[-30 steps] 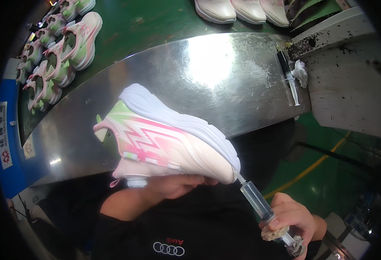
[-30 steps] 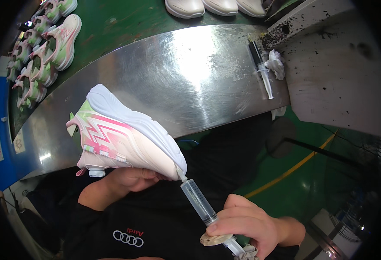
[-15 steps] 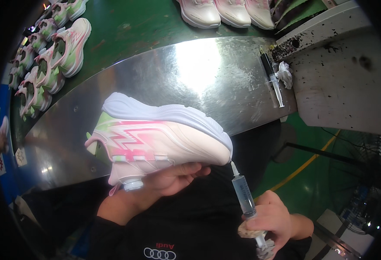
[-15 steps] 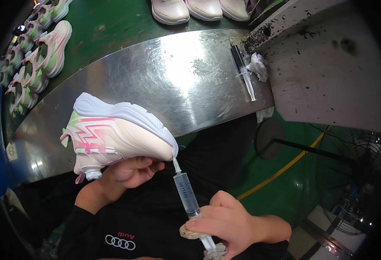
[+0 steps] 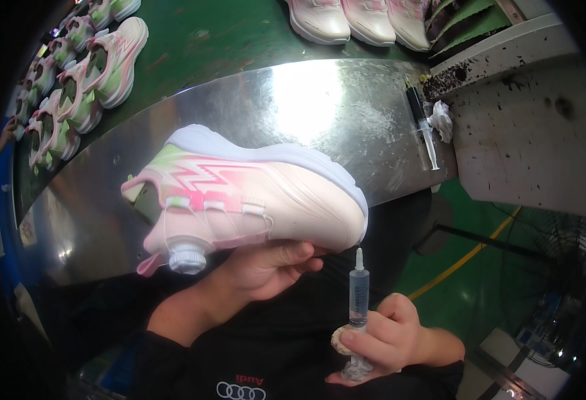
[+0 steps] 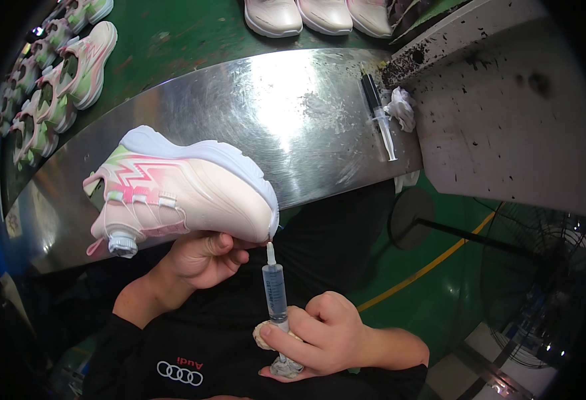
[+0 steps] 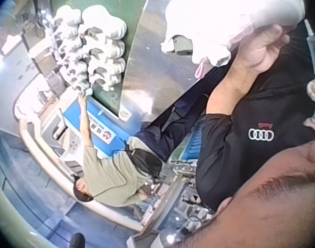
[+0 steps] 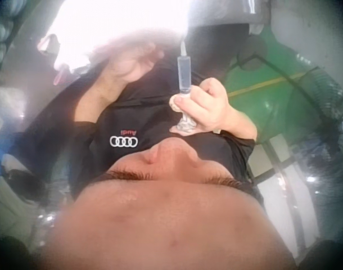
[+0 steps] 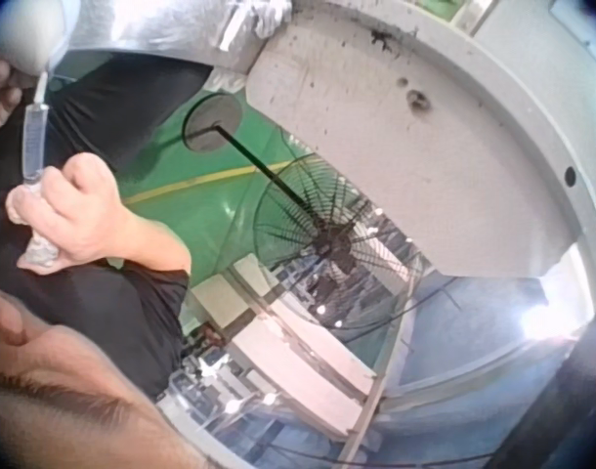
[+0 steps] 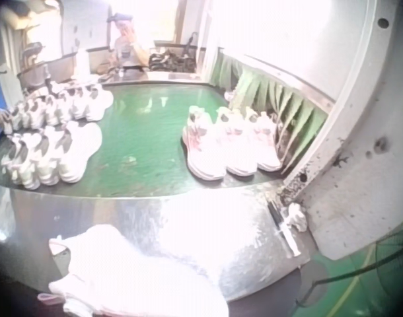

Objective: The person glues shoes by taking them from a conveyor belt, applying adhesive along the seams using a syringe, and placing the shoes back onto the conveyor belt.

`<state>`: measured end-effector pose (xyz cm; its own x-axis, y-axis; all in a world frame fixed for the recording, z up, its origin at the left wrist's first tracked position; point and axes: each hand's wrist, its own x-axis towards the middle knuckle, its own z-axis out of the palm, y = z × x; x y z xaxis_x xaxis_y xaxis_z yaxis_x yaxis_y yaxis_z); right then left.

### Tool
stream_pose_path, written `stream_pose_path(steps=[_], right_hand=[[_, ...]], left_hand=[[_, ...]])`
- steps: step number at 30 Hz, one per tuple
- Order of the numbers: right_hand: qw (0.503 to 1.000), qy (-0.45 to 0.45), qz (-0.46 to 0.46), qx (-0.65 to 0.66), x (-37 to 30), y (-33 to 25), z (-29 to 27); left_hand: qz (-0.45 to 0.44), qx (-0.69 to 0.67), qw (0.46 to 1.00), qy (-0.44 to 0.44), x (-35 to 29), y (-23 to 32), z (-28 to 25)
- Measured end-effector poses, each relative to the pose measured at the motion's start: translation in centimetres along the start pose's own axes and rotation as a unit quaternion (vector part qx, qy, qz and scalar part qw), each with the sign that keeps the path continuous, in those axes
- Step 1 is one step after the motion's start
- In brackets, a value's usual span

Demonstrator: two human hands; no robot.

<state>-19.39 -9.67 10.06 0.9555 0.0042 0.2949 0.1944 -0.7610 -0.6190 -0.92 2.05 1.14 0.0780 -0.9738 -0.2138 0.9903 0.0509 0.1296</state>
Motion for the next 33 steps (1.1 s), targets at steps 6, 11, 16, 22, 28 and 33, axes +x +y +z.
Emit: stream_pose_path(steps=[6,11,16,22,28,33], right_hand=[[0.999,0.001,-0.012,-0.048,0.0,0.0,0.6],[0.996,0.010,-0.026,-0.090,-0.2,0.2,1.2],[0.993,-0.002,-0.024,-0.115,-0.2,0.2,1.6],[0.997,0.017,-0.056,-0.057,0.2,0.2,1.8],[0.983,0.115,-0.057,-0.132,-1.4,3.3,0.4],[0.994,0.104,0.012,-0.021,0.2,8.5,1.6]], left_hand=[[0.017,0.046,0.999,-0.003,0.0,-0.1,0.0],[0.011,0.026,1.000,-0.008,0.2,0.0,0.9],[0.005,0.017,1.000,-0.019,0.2,0.4,1.0],[0.010,0.016,1.000,0.005,-1.0,0.9,0.6],[-0.002,-0.001,0.999,-0.038,-5.0,0.0,-2.0],[0.053,0.073,0.983,0.159,-11.7,2.6,-0.1]])
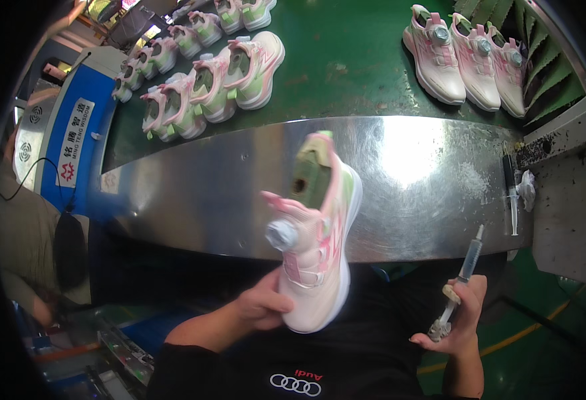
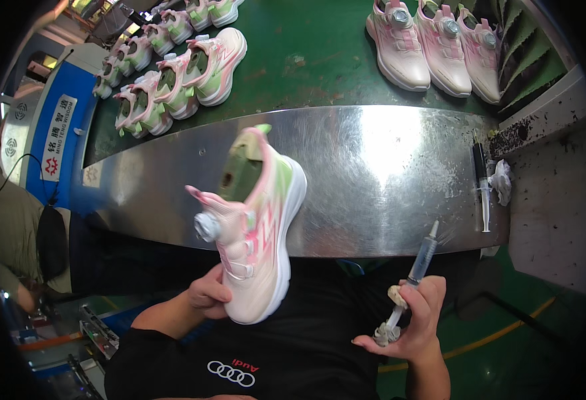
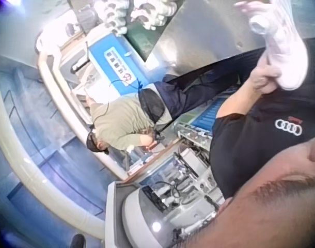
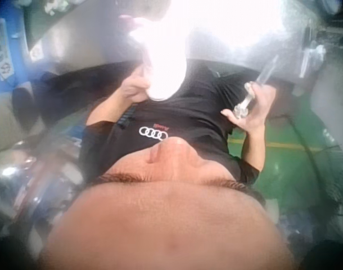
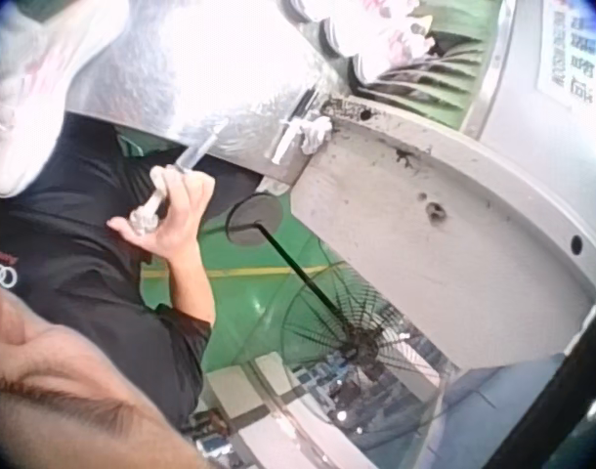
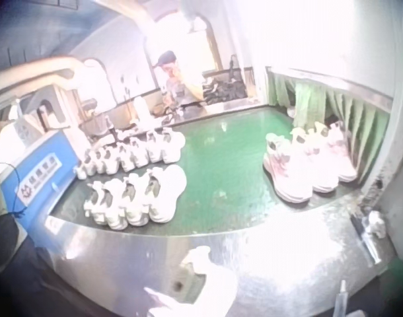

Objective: The person glues shoes by taking them from a conveyor belt, applying adhesive along the seams using a syringe, and placing the shoes back onto the conveyor belt.

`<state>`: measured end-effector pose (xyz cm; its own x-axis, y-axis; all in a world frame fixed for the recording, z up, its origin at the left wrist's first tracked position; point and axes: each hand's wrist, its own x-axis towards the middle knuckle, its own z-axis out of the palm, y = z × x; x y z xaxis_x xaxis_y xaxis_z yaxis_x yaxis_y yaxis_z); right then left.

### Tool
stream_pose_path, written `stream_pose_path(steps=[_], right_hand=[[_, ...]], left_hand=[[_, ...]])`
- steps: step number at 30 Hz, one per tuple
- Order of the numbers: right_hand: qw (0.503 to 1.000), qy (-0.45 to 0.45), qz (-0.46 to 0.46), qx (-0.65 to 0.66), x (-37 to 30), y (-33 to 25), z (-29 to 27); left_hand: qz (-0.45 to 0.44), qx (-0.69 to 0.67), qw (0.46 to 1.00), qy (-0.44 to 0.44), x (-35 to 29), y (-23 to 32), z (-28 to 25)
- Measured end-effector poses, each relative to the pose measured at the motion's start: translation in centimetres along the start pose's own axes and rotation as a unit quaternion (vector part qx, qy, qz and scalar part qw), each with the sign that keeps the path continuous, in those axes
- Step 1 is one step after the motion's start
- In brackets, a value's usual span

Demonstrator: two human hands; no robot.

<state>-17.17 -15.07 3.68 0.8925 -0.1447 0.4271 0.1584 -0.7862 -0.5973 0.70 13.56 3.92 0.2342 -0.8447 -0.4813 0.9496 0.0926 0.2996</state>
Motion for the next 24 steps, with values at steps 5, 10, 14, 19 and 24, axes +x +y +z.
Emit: stream_pose_path(steps=[5,10,14,19,24], right_hand=[[0.999,-0.033,0.017,0.038,1.3,0.5,1.1],[0.998,-0.058,0.017,0.018,2.0,-0.7,1.5],[0.995,-0.097,0.024,-0.029,2.1,-0.6,0.5],[0.989,-0.115,0.045,-0.078,3.5,0.7,-1.7],[0.979,-0.151,0.038,-0.136,6.2,2.4,-3.4]], left_hand=[[0.100,0.138,0.985,0.011,2.8,3.3,0.5],[0.172,0.147,0.973,-0.053,15.8,10.8,3.6],[0.194,0.196,0.961,-0.010,17.5,12.6,4.4],[0.437,0.354,0.820,0.107,11.1,17.6,-1.4],[0.489,0.484,0.677,0.262,9.0,22.2,-6.8]])
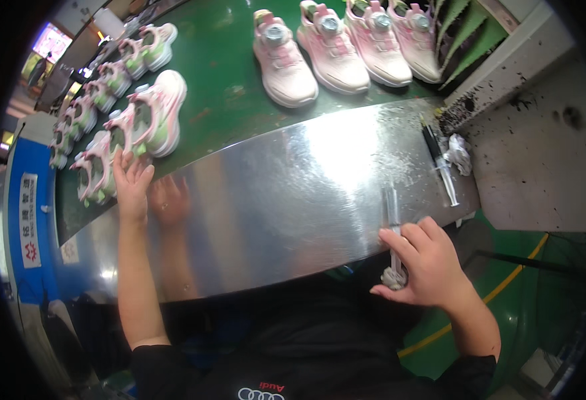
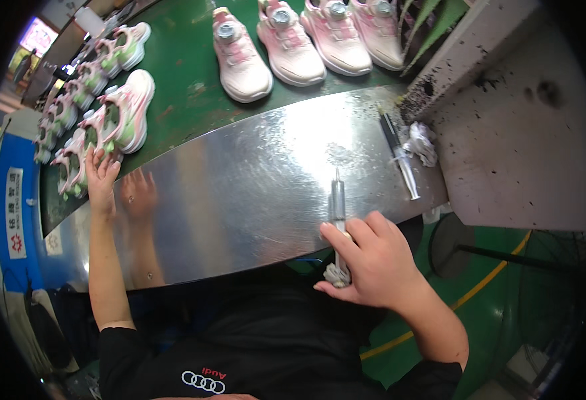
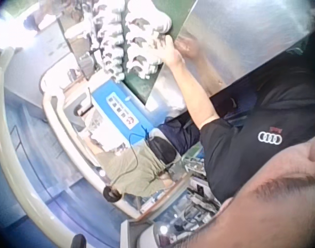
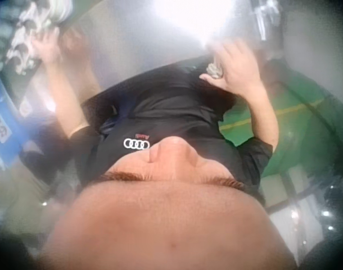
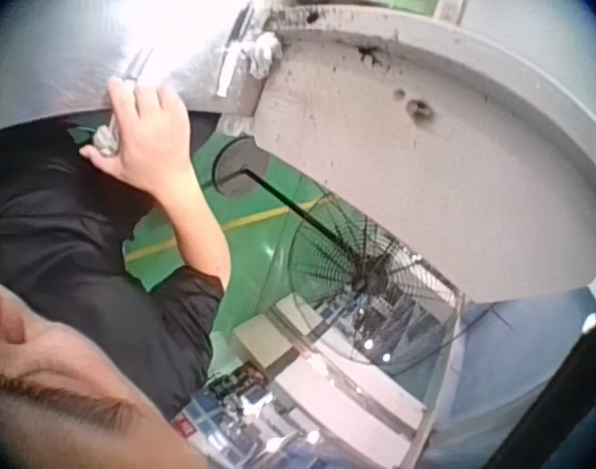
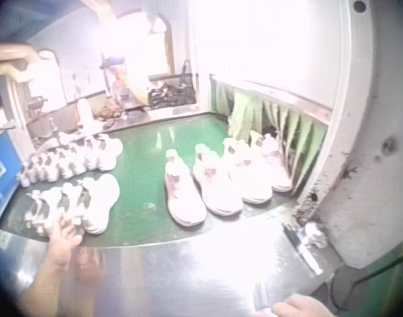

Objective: The person glues shoes by taking them from a conveyor belt, applying adhesive along the seams using a syringe, and placing the shoes back onto the conveyor belt.

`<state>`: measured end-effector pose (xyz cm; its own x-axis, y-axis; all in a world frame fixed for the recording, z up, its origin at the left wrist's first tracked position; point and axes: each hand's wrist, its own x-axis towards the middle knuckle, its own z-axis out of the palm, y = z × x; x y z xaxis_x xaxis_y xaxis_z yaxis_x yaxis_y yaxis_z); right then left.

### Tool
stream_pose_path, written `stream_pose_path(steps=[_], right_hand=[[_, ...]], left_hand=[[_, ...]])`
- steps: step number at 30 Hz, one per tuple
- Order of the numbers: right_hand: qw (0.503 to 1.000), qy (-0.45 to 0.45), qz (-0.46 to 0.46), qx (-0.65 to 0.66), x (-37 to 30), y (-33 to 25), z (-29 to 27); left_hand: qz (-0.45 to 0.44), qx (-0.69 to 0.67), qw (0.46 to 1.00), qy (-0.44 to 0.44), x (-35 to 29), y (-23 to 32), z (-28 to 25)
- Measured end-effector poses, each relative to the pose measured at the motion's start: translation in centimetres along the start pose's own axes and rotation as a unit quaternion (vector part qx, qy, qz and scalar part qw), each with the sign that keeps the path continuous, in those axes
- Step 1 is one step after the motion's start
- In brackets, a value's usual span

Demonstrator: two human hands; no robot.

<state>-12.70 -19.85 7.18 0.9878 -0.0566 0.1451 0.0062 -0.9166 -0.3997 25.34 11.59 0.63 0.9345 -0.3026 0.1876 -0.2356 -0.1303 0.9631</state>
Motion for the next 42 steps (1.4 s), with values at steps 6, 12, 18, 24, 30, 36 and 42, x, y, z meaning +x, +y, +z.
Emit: stream_pose_path(steps=[6,12,18,24,30,36,42], right_hand=[[0.994,-0.053,0.003,-0.099,1.2,1.2,-1.4],[0.985,-0.130,-0.015,-0.110,1.3,0.6,-2.4],[0.990,-0.115,-0.025,-0.075,1.3,0.5,-2.4],[0.998,-0.062,0.023,-0.018,1.0,1.6,-1.3],[0.859,0.017,0.124,0.496,-1.6,3.8,-0.8],[0.410,0.218,0.181,0.867,-1.3,5.4,2.1],[0.397,0.240,0.183,0.867,-2.6,5.2,1.8]], left_hand=[[0.003,0.137,0.990,-0.036,3.8,0.0,3.8],[-0.016,0.145,0.989,0.001,6.0,1.0,5.4],[-0.026,0.023,0.997,-0.064,7.7,1.0,3.1],[-0.064,0.093,0.984,-0.136,-1.1,6.1,-0.4],[0.155,0.310,0.920,-0.181,-13.4,7.9,0.7],[-0.125,-0.085,0.973,-0.172,-15.0,9.4,1.8],[-0.131,-0.044,0.980,-0.139,-3.8,4.3,1.8]])
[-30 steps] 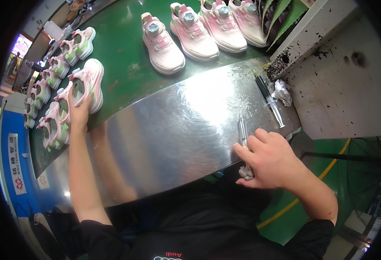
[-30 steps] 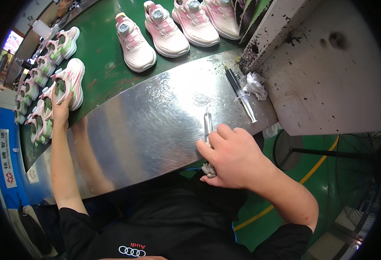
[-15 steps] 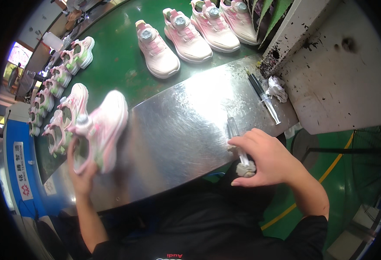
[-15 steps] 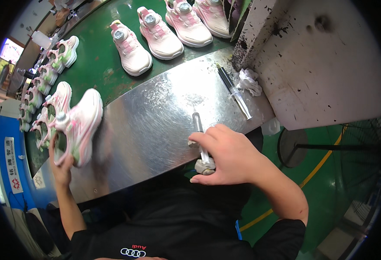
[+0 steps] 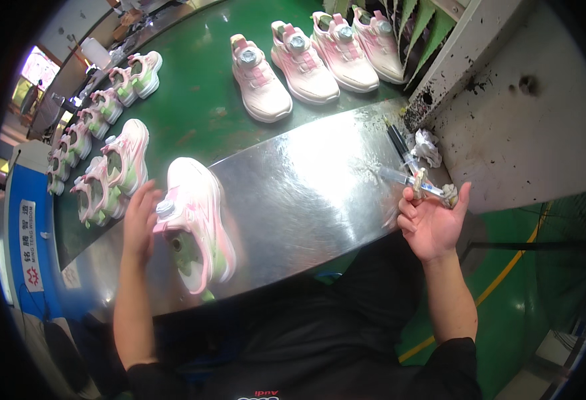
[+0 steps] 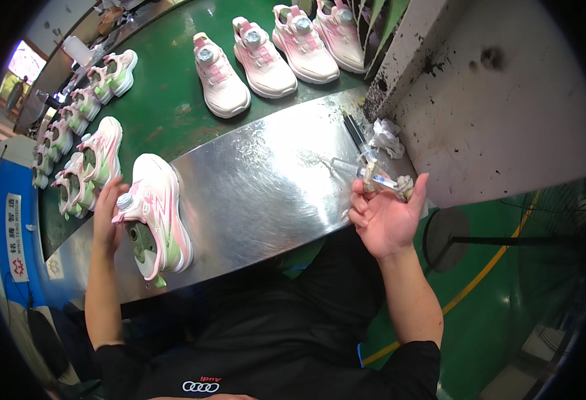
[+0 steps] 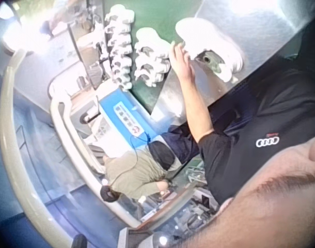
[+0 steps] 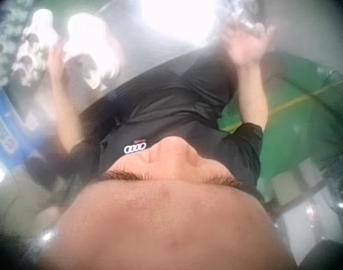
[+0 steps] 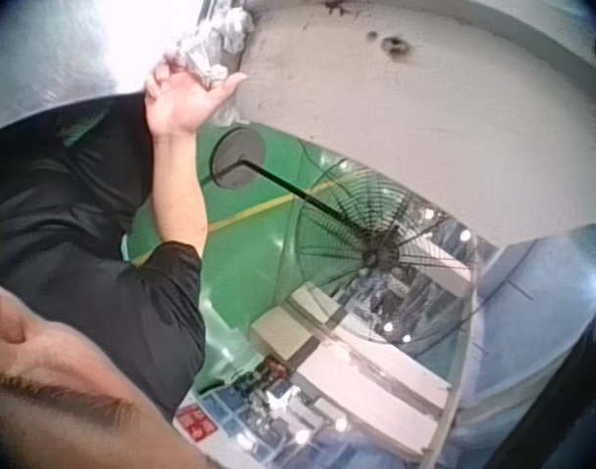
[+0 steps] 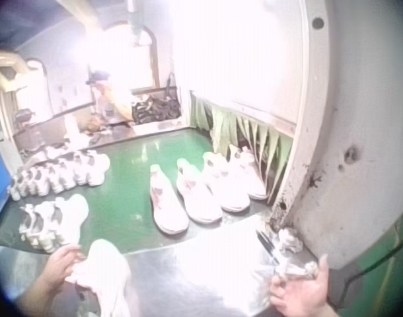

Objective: The person glues shoes by taking them from a conveyor belt, applying adhesive along the seams using a syringe, and placing the shoes back onto the conveyor belt.

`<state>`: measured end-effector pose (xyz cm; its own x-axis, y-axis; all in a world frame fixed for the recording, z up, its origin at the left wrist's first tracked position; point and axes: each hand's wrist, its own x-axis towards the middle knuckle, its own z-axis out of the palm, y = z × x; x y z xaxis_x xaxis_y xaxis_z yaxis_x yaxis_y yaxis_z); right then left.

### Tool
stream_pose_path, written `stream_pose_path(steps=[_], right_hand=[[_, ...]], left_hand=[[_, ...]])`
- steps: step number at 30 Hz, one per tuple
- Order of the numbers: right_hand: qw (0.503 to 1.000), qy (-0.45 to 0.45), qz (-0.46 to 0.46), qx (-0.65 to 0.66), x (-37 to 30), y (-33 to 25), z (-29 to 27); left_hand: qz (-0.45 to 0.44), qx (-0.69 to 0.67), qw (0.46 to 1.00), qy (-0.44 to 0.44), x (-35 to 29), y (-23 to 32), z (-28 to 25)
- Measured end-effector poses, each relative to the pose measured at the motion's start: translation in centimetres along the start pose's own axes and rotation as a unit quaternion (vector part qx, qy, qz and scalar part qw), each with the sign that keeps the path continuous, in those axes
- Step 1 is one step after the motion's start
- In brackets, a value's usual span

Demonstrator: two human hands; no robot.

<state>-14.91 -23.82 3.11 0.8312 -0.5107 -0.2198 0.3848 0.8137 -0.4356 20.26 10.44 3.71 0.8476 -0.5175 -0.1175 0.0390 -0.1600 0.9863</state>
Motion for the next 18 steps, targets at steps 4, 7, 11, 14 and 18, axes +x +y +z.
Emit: stream_pose_path(steps=[4,7,11,14,18], right_hand=[[1.000,0.011,0.003,-0.003,-0.6,0.5,0.6],[0.999,0.021,0.022,-0.009,-0.4,1.0,0.6],[1.000,-0.018,0.016,0.002,0.3,1.2,-0.7],[0.985,-0.168,-0.023,-0.013,0.1,0.6,-2.8],[0.980,-0.099,-0.087,-0.146,-0.8,1.5,-1.2]], left_hand=[[-0.097,0.047,0.990,-0.088,5.7,-1.2,1.6],[-0.105,0.090,0.983,-0.124,6.5,-1.0,1.2],[-0.053,-0.080,0.989,-0.110,3.6,2.3,4.8],[-0.016,-0.142,0.984,-0.108,2.8,3.1,7.7],[0.080,-0.346,0.925,-0.138,0.6,3.0,9.5]])
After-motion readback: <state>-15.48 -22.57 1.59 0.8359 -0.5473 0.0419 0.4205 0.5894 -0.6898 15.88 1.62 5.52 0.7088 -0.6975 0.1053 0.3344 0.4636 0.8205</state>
